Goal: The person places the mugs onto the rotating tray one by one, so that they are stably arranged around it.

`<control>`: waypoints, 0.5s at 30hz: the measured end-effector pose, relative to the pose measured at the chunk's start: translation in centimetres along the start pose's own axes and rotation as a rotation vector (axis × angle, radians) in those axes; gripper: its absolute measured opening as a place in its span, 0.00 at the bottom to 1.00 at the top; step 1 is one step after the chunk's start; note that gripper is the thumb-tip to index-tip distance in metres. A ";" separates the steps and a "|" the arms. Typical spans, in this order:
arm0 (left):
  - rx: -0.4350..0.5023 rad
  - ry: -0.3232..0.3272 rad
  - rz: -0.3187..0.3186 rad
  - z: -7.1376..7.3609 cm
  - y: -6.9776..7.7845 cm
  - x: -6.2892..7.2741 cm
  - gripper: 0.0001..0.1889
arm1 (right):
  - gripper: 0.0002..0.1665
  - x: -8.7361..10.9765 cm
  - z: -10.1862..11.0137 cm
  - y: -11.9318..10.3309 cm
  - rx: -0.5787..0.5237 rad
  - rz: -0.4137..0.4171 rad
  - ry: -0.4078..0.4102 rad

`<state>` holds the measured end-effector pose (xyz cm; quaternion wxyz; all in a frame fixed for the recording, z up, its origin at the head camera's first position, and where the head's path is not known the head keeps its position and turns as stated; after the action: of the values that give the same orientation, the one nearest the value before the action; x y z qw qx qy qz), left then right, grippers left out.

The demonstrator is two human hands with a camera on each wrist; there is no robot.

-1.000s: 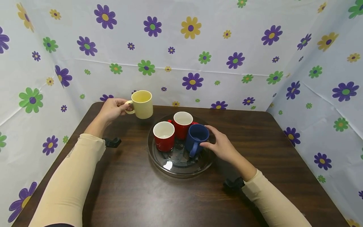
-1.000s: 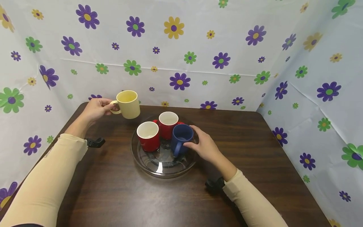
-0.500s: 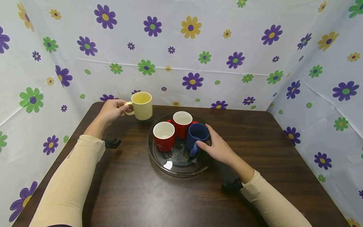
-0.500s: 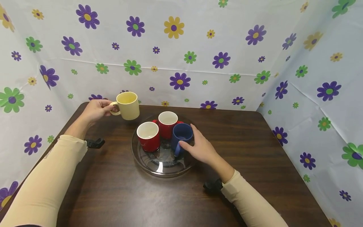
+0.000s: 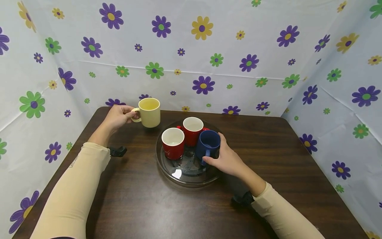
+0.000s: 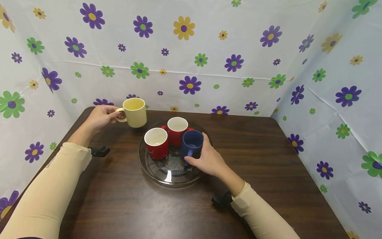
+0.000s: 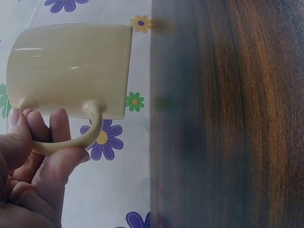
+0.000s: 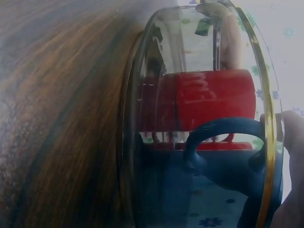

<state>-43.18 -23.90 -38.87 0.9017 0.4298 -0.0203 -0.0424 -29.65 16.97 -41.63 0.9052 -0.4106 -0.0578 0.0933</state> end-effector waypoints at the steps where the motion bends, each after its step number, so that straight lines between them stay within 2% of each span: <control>1: -0.001 -0.003 -0.002 0.0 0.1 0.0 0.17 | 0.70 0.0 0.0 0.0 0.000 0.002 -0.006; 15: -0.028 0.010 0.002 0.6 0.4 0.4 0.18 | 0.72 0.0 0.1 0.2 -0.051 -0.004 -0.079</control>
<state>-42.80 -24.18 -38.19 0.9077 0.4175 -0.0156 -0.0394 -29.73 17.12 -41.69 0.8916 -0.4294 -0.0965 0.1061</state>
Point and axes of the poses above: each hand's wrist, its own x-axis away from the middle knuckle, its own z-axis out of the back of the hand, y = z × x, the point moved 9 cm from there along -x, towards the middle knuckle, and after that the axes turned 11 degrees about -x, right-handed, at the moved point
